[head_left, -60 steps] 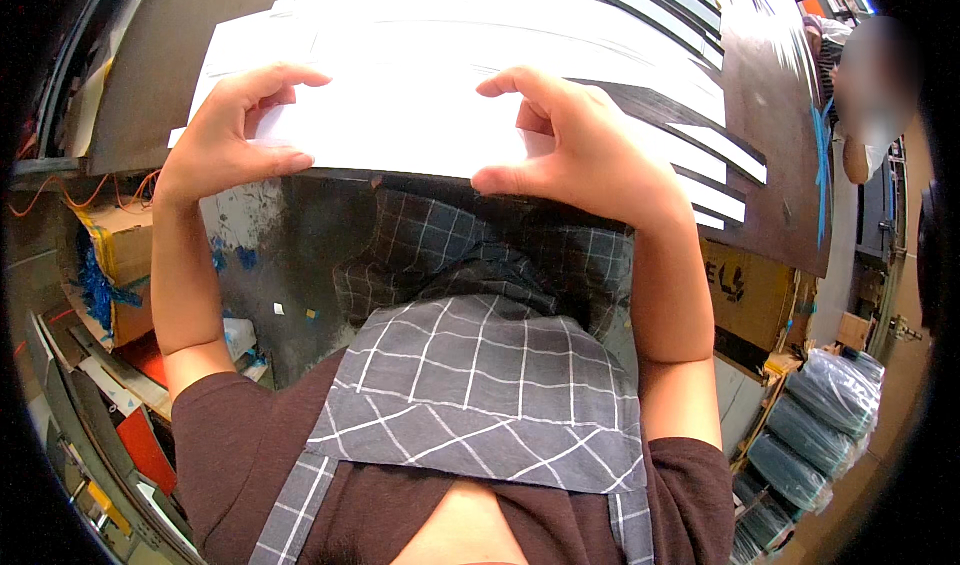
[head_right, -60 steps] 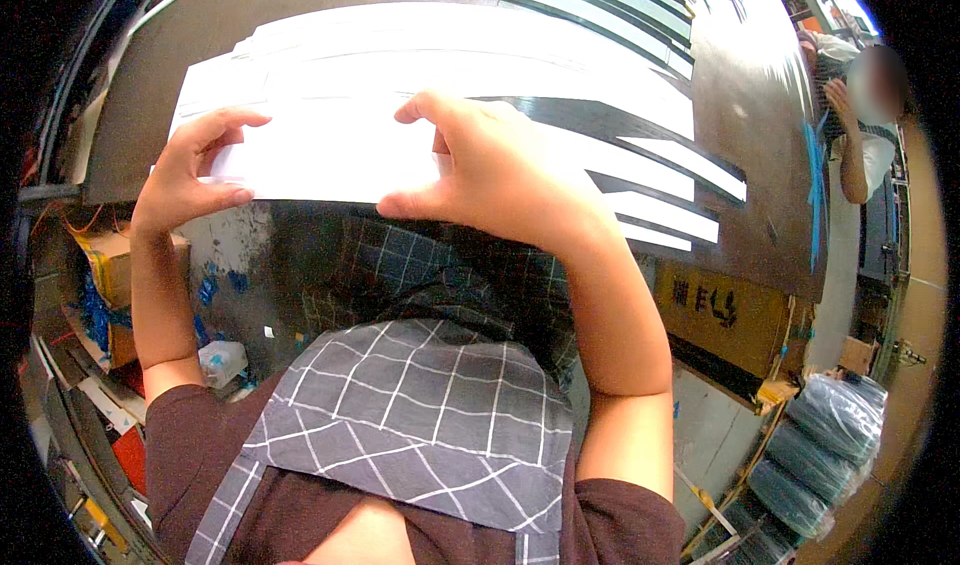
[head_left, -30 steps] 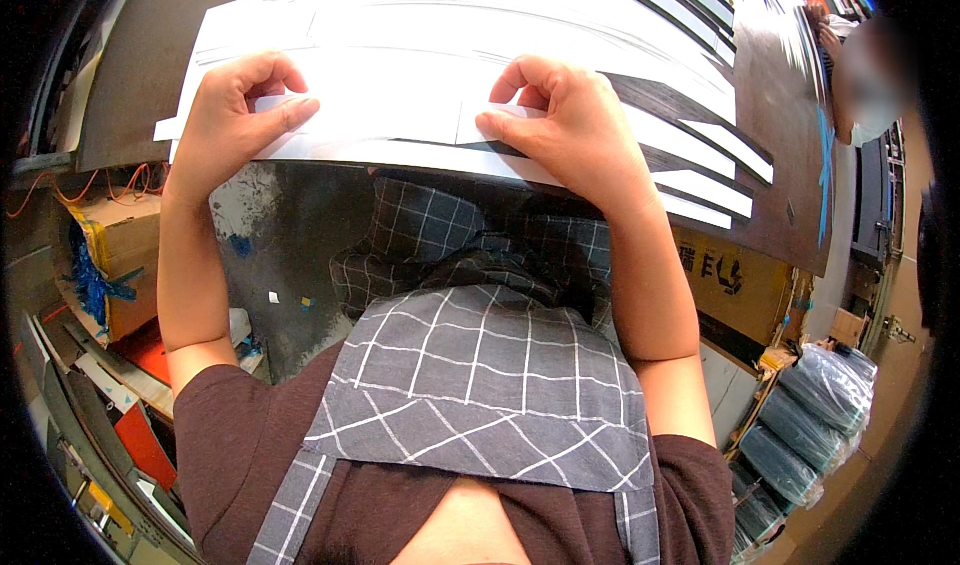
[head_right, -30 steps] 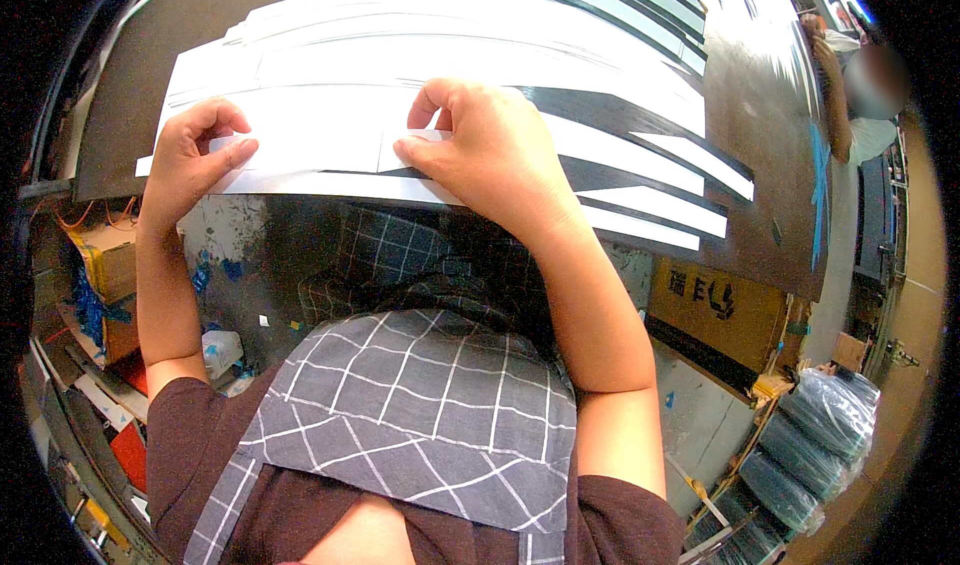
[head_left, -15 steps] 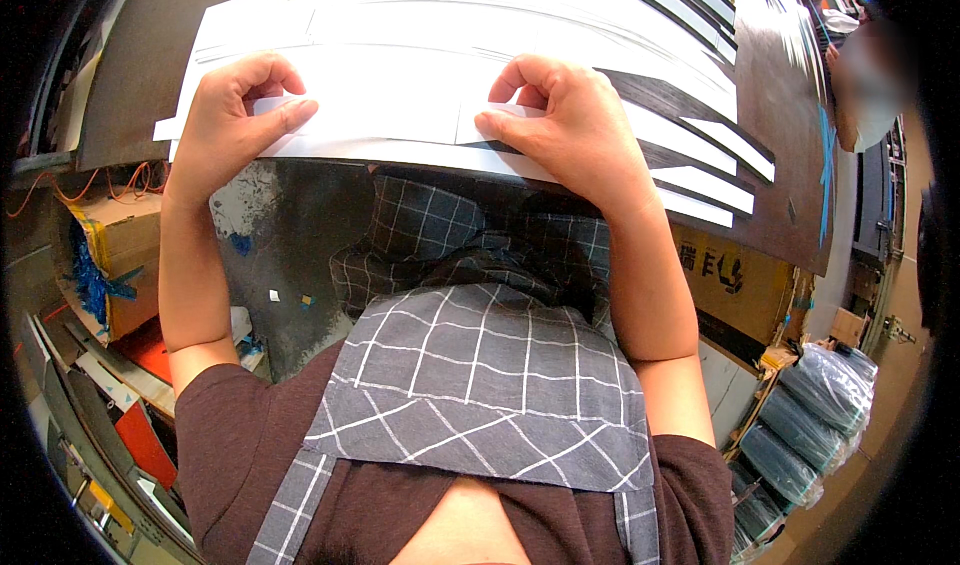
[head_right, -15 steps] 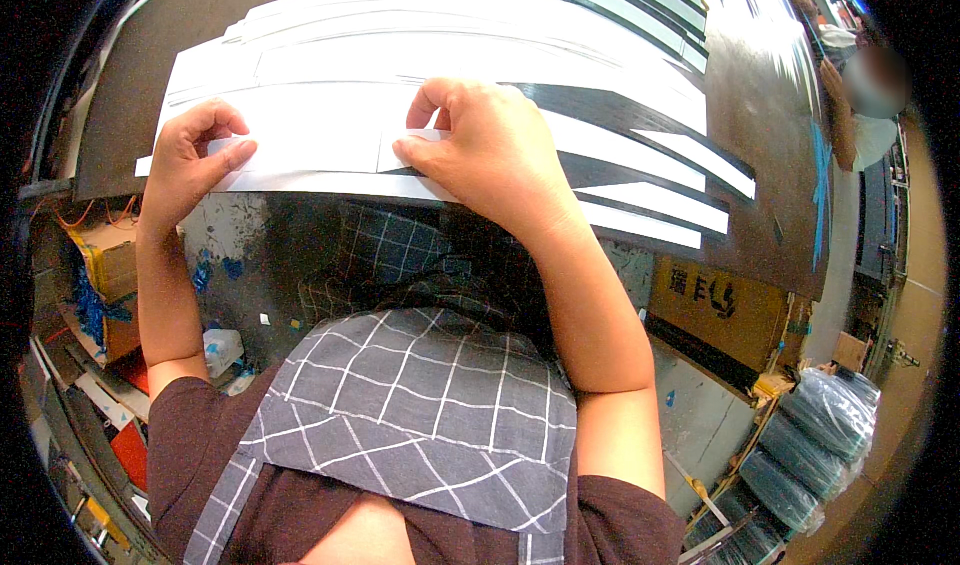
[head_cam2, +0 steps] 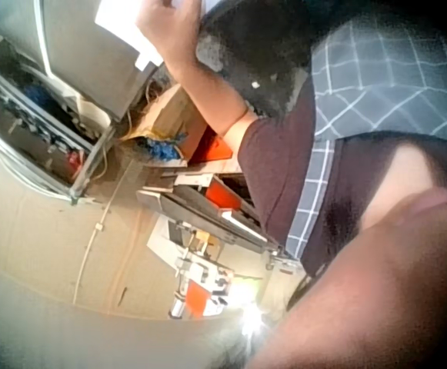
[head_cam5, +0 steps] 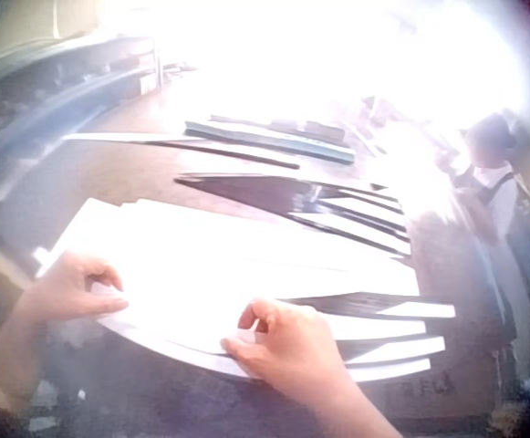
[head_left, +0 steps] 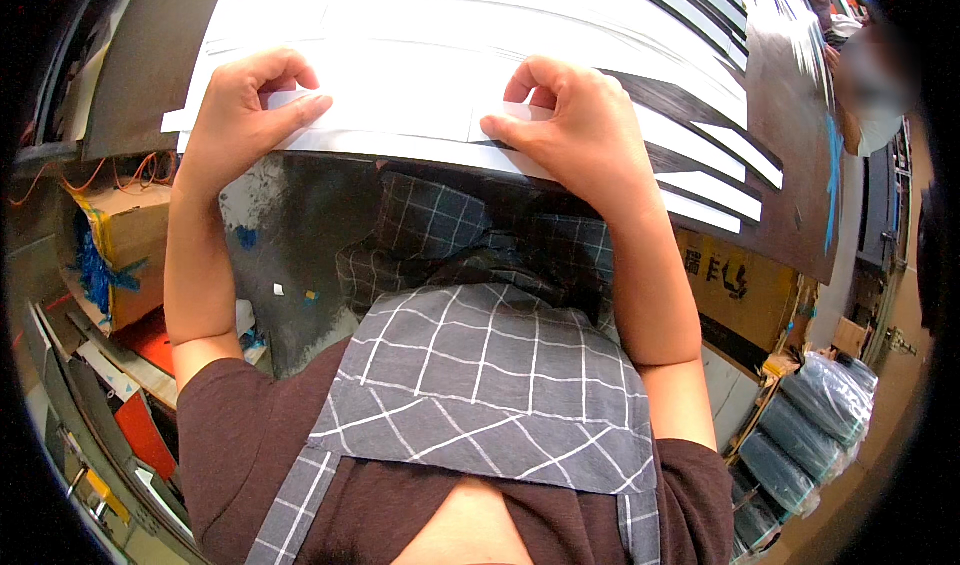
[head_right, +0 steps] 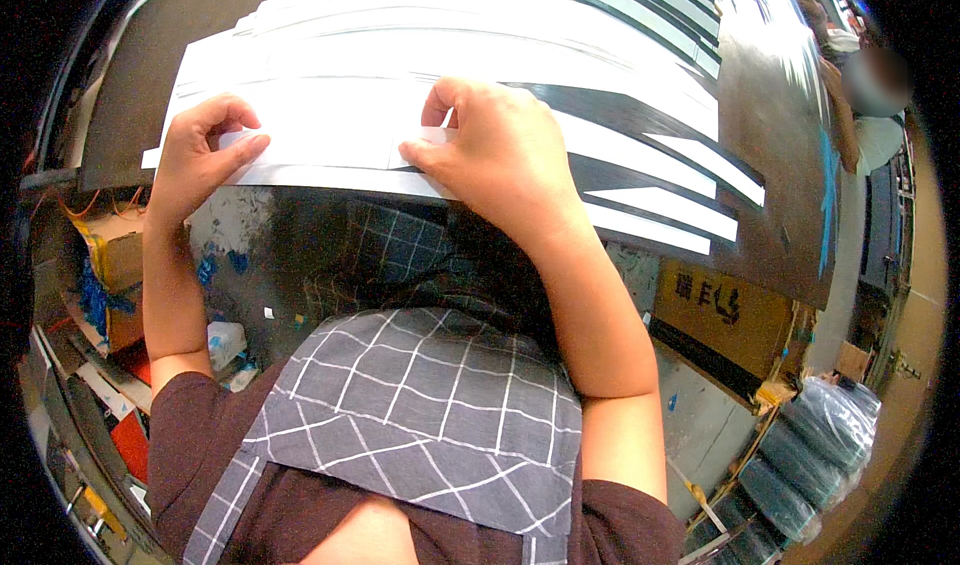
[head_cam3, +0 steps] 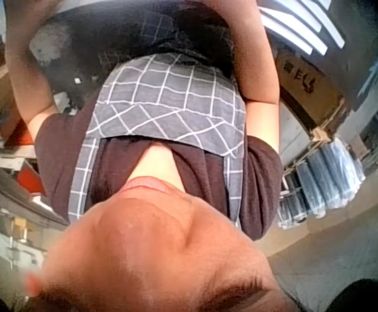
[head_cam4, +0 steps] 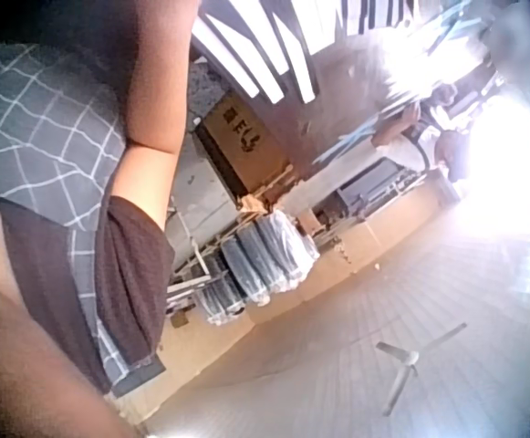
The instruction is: The person aligns and stacks multiple white paper strips on a workbench. They carefully position the strips to form a layered pattern, occasionally adjusting the alignment by hand. The person also handles blue tape and other paper pieces during the process.
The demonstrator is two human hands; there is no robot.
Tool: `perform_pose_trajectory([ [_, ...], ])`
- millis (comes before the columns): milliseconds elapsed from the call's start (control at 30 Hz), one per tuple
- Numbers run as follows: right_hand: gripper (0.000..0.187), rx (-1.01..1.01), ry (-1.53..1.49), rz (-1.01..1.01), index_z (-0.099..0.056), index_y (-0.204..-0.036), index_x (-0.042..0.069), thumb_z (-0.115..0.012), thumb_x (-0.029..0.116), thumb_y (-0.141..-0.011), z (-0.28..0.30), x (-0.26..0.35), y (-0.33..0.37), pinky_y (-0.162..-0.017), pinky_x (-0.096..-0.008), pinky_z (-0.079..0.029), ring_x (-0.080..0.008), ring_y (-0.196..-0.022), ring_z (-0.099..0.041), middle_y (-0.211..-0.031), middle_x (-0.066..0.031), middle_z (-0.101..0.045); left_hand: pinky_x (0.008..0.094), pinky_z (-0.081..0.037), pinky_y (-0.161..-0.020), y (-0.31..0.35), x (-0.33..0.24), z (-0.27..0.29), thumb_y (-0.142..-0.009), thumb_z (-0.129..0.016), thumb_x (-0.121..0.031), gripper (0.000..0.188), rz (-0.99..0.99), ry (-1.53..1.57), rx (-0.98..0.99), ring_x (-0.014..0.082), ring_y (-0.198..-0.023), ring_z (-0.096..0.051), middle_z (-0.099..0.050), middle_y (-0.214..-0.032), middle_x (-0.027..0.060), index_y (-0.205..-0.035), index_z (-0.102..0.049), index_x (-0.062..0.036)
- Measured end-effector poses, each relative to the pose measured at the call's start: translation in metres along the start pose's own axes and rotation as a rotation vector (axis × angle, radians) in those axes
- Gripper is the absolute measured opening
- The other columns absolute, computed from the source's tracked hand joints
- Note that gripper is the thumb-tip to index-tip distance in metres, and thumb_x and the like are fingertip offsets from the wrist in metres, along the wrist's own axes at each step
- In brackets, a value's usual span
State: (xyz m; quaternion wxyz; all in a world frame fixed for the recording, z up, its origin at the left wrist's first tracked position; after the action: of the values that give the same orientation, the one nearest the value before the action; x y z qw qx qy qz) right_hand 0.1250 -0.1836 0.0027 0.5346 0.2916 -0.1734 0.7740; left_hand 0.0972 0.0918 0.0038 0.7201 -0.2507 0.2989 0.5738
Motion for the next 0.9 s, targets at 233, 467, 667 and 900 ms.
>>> perform_pose_trajectory([
  [233, 0.032, 0.002, 0.021, 0.037, -0.072, -0.089, 0.007, -0.078, 0.036, -0.077, 0.0, 0.002, -0.002, -0.071, -0.0414, -0.055, -0.0316, -0.074, -0.071, -0.071, -0.0139, -0.069, 0.0244, -0.043, -0.066, 0.004, 0.004, 0.001, -0.082, -0.077, -0.007, 0.018, -0.004, -0.196, -0.022, 0.0091, -0.076, -0.053, -0.059, -0.083, 0.0008, -0.093, -0.065, -0.0013],
  [467, 0.035, -0.029, 0.048, 0.068, -0.071, -0.088, 0.004, -0.083, 0.034, -0.076, -0.001, 0.0, -0.001, -0.061, -0.0299, -0.049, -0.0173, -0.063, -0.063, -0.067, -0.0089, -0.065, 0.0372, -0.052, -0.077, 0.002, -0.058, -0.027, -0.075, -0.07, 0.001, 0.037, -0.508, -0.425, -0.021, 0.028, -0.091, -0.062, -0.063, -0.1, 0.0102, -0.11, -0.072, -0.0081],
  [667, 0.034, 0.003, 0.05, 0.026, -0.069, -0.089, 0.002, -0.082, 0.031, -0.076, 0.0, 0.005, -0.003, -0.061, -0.0319, -0.05, -0.0189, -0.064, -0.064, -0.068, -0.0111, -0.064, 0.0363, -0.053, -0.072, 0.006, -0.077, -0.056, -0.072, -0.065, 0.004, 0.047, -0.588, -0.395, 0.056, 0.0262, -0.087, -0.059, -0.058, -0.095, 0.0066, -0.113, -0.075, -0.0159],
  [900, 0.027, -0.221, 0.337, 0.215, -0.066, -0.095, 0.004, -0.079, 0.02, -0.078, 0.007, 0.038, 0.017, -0.081, -0.0415, -0.052, -0.0316, -0.088, -0.067, -0.09, -0.0135, -0.068, 0.0367, -0.052, -0.073, 0.008, -0.079, -0.057, -0.073, -0.064, 0.004, 0.045, -0.568, -0.391, 0.044, 0.026, -0.086, -0.059, -0.058, -0.095, 0.0069, -0.113, -0.075, -0.0153],
])
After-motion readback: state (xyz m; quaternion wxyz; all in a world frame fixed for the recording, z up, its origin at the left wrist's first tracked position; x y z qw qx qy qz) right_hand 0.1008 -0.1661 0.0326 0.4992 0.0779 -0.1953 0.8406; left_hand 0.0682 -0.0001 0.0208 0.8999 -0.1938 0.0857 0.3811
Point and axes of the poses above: each hand's wrist, its own y-axis away from the middle knuckle, its own z-axis out of the back of the hand, x = y × z, the point moved 6 cm from there along -y, towards the middle knuckle
